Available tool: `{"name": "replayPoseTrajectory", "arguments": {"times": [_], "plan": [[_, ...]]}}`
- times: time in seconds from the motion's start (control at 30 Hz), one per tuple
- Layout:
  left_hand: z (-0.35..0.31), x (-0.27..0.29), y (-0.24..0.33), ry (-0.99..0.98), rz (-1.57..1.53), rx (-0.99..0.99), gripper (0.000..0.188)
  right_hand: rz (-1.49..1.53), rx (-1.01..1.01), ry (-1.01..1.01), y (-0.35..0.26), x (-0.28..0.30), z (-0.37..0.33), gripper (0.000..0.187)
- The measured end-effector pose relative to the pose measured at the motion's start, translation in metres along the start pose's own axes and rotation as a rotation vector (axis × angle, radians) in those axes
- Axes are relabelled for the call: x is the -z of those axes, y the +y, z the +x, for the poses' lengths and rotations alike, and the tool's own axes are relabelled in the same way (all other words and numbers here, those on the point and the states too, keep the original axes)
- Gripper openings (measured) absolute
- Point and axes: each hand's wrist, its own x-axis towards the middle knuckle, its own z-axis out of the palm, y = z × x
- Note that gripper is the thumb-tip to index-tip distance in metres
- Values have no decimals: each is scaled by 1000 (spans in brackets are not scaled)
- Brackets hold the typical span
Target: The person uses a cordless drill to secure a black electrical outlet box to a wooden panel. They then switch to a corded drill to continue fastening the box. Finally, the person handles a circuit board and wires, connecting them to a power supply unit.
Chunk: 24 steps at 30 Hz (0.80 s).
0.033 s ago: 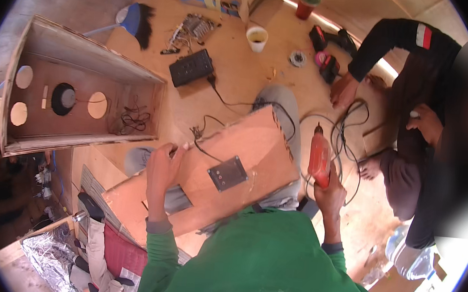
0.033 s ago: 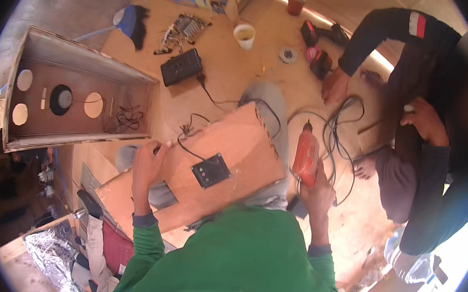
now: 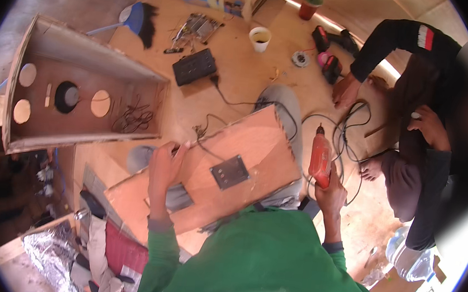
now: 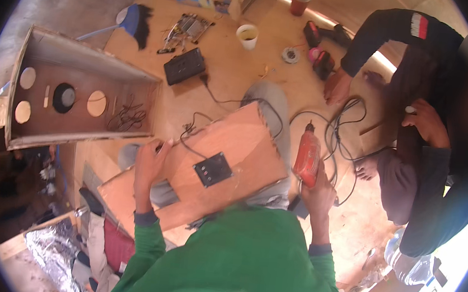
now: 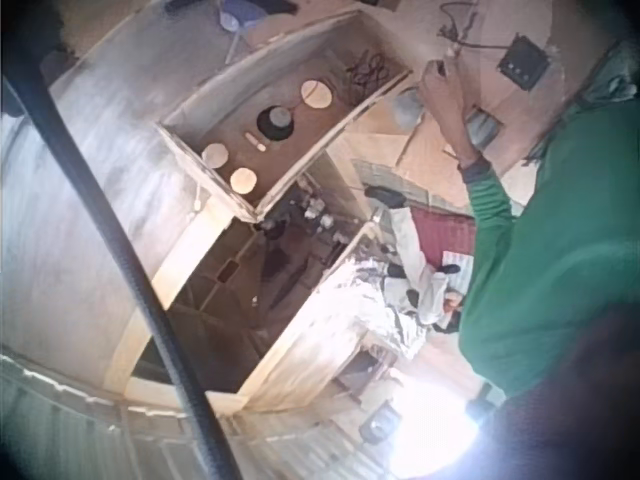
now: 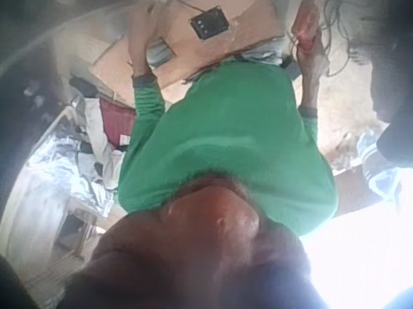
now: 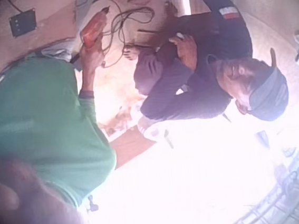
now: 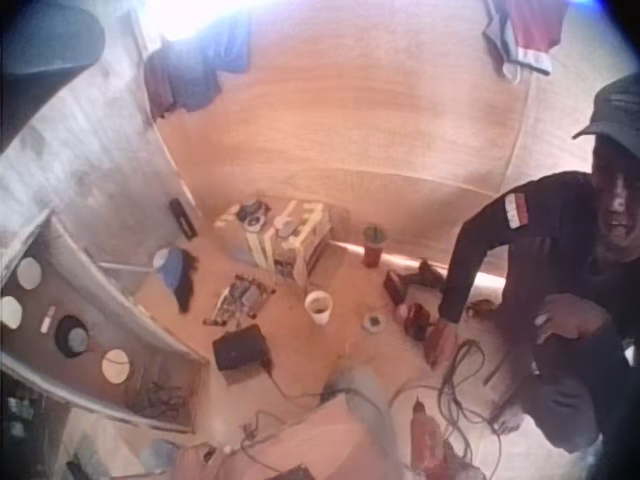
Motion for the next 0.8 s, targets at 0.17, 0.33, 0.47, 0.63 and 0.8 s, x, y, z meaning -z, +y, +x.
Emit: {"name": "replayPoseTrajectory", "arguments": {"times": [0.17,0.33,0.47,0.63,0.8], "plan": [[12,4,-4,-62,24,36,59,-74,120,-18,21,-30,-3,80],[19,6,-26,30,-108,22,52,-143,194,57,41,-57,-15,80],[10,22,-53,219,-269,24,40,-175,80,-50,53,-74,-26,88],[-16,49,-73,396,-405,91,28,-214,172,60,67,-89,-27,83],[-42,84,-17,508,-531,26,19,-229,176,55,70,-92,-29,80]]}}
